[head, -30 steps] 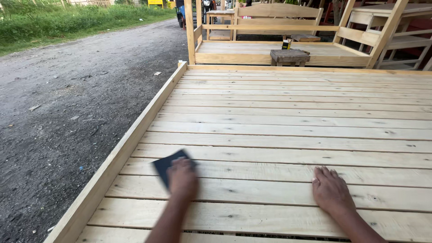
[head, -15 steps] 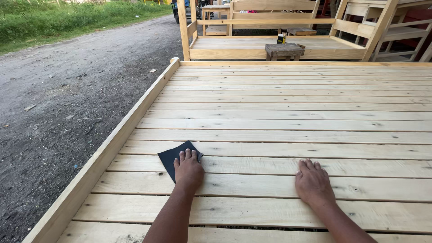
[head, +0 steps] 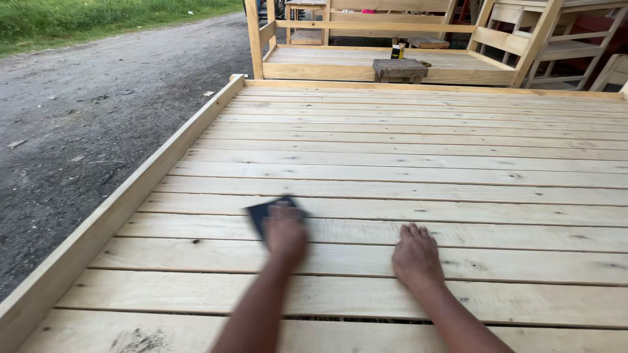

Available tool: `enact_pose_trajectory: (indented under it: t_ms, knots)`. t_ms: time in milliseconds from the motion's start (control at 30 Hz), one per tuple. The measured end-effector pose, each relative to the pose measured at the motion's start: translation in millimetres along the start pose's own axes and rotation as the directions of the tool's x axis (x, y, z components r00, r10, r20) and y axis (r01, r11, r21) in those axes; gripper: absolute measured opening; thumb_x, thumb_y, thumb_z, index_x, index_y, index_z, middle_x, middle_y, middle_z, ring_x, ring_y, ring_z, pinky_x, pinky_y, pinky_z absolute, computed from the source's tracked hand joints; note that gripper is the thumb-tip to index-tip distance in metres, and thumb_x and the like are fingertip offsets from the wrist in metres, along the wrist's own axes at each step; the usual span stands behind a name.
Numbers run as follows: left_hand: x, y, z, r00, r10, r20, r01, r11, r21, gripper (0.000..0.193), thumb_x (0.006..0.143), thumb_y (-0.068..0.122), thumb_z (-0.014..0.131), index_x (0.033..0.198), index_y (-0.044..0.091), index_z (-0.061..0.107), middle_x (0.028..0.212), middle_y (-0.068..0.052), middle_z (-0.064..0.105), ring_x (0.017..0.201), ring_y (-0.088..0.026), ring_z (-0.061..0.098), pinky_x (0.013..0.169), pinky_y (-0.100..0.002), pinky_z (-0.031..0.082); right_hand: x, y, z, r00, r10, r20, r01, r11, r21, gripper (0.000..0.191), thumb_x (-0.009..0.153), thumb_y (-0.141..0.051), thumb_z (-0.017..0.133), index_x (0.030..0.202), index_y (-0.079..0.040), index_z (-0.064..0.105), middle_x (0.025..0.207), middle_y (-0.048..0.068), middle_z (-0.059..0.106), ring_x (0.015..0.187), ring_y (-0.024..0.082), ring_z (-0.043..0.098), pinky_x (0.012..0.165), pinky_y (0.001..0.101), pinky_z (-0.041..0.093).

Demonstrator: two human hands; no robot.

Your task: The person sands the slatted surface of a large wooden bed frame using a sheet of sandpaper held by hand, rubbing back and forth across the planks while steadying the frame with the other hand. The person works progressively along the surface toward the far edge, with another worker sanding the opposite side.

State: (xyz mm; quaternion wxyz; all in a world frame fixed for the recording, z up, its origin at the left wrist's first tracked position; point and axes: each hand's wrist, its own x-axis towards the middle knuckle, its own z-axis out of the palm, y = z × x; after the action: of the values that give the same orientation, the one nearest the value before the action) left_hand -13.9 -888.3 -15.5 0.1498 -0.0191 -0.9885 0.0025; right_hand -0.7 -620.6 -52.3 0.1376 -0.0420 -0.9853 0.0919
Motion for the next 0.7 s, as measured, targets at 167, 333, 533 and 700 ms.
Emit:
enact_pose_trajectory:
  t_ms: [167,333,533,700]
  knots:
    - [13,0,6,0.989,-0.146,-0.033,0.138,0.976,-0.169,0.062,0.094,0.033,0.05,0.147,0.004,0.043,0.16,-0.023,0.031,0.149,-0.043,0.026,0.114,-0.06,0.025,0,-4,1,1.0,0.014,0.01,-0.014,1.0,0.023,0.051,0.102,-0.027,0.037,0.147,-0.004,0.047,0.158,0.015,0.041,0.149,0.033,0.032,0.123,0.0441,0.023]
    - [10,140,7,0.901,0.322,-0.292,-0.379,0.912,-0.161,0.065,0.08,0.026,0.055,0.141,0.004,0.051,0.149,-0.026,0.045,0.137,-0.047,0.04,0.108,-0.062,0.032,2,3,4,1.0,-0.01,-0.025,0.011,0.998,0.064,0.048,0.101,-0.02,0.037,0.145,-0.004,0.049,0.158,0.015,0.042,0.15,0.033,0.033,0.125,0.0422,0.023]
    - [15,38,12,0.984,0.124,-0.129,-0.161,0.93,-0.329,0.037,0.091,0.014,0.048,0.126,0.007,0.058,0.142,-0.018,0.052,0.131,-0.036,0.048,0.106,-0.054,0.039,13,56,-9,1.0,-0.025,0.018,0.026,0.999,-0.042,0.054,0.099,-0.03,0.041,0.151,-0.017,0.047,0.162,0.004,0.042,0.153,0.025,0.035,0.127,0.0385,0.025]
    - [20,-12,15,0.942,-0.046,-0.331,-0.022,0.98,-0.199,0.054,0.082,0.027,0.06,0.131,0.005,0.059,0.143,-0.022,0.053,0.133,-0.042,0.046,0.101,-0.059,0.036,20,74,-15,0.976,0.21,0.062,-0.203,0.973,-0.107,0.055,0.102,-0.036,0.037,0.156,-0.024,0.039,0.167,0.005,0.029,0.154,0.028,0.024,0.125,0.0453,0.02]
